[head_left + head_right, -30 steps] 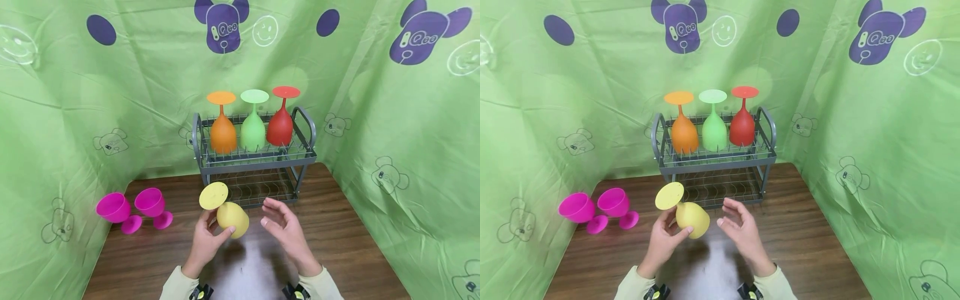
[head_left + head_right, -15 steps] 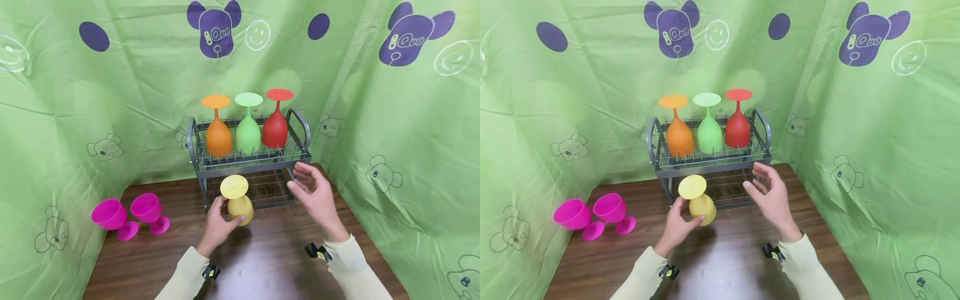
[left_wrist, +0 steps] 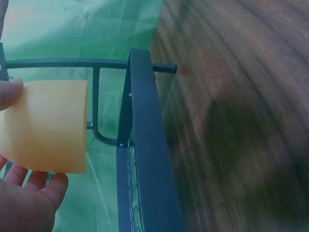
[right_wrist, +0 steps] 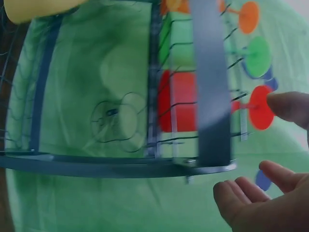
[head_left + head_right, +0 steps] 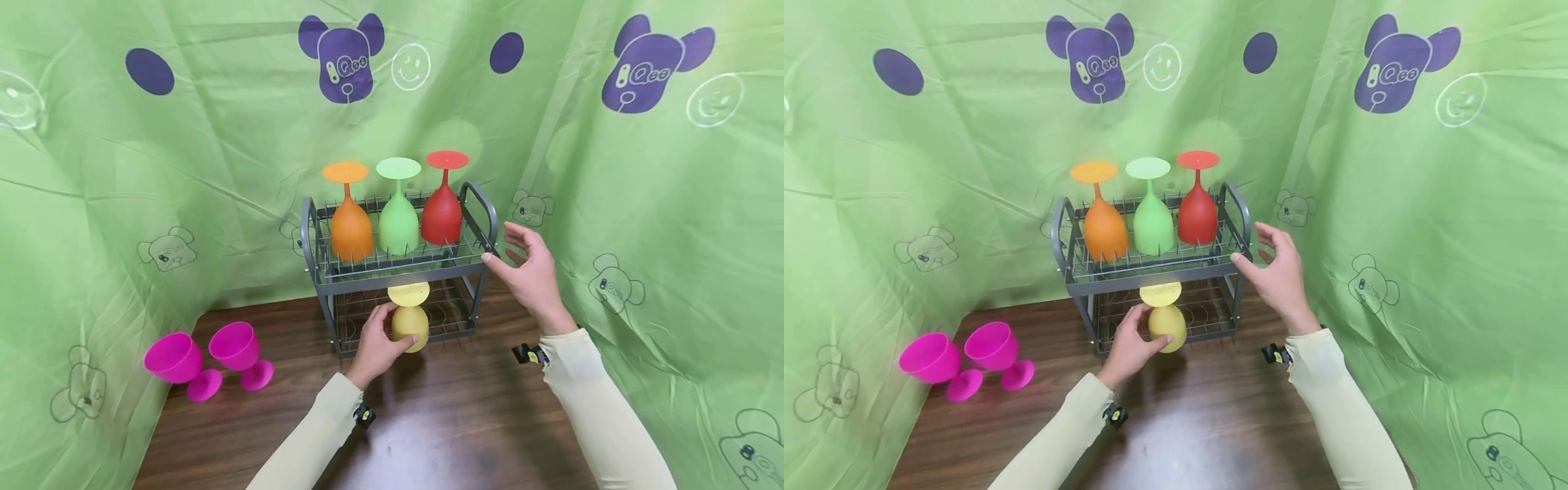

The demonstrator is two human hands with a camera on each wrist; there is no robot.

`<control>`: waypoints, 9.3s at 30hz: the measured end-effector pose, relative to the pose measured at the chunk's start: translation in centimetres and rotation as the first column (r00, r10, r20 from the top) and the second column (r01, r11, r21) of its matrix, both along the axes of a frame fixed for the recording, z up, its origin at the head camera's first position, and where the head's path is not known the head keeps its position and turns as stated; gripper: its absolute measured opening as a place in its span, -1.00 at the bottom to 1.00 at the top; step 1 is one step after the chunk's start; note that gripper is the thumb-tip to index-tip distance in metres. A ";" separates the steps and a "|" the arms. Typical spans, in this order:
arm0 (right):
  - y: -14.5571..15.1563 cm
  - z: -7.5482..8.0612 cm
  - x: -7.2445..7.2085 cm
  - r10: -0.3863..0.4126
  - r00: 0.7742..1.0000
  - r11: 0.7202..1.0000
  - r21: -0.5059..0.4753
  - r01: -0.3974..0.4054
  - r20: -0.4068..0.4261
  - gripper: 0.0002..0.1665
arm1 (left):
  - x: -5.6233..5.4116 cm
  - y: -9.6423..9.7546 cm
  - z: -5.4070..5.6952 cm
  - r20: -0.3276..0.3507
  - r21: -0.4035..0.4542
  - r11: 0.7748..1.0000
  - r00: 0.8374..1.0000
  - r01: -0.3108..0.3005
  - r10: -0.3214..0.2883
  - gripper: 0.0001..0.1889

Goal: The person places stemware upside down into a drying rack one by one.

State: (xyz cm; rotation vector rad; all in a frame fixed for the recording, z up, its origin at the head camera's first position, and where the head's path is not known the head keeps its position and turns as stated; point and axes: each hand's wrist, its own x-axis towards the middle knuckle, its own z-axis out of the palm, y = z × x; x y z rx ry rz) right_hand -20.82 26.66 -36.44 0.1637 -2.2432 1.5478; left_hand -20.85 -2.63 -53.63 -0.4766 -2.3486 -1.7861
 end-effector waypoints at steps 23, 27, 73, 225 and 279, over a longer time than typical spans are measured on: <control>0.4 -2.7 -3.0 0.068 0.997 0.991 -0.116 -0.062 0.041 -0.06 | -6.4 6.7 -1.9 0.020 -0.094 0.996 1.000 -0.002 0.004 -0.26; 0.5 -2.7 -3.0 0.069 0.997 0.989 -0.134 -0.063 0.035 -0.07 | -6.6 7.7 -2.3 0.014 -0.096 0.995 1.000 0.007 -0.005 -0.26; 0.3 -3.2 -3.0 0.080 0.996 0.987 -0.144 -0.075 0.029 -0.09 | -6.4 9.6 -4.8 0.088 -0.286 0.958 0.996 -0.004 0.031 -0.13; -14.6 -15.5 10.5 0.505 0.862 0.857 -0.148 -0.494 0.048 -0.25 | 12.8 -14.8 -0.9 -0.366 -0.404 0.891 0.929 -0.207 0.050 -0.02; -15.0 -16.2 11.4 0.562 0.808 0.713 -0.600 -0.364 0.177 -0.15 | 14.4 -9.6 1.6 -0.631 -0.079 0.944 0.749 -0.320 0.201 -0.42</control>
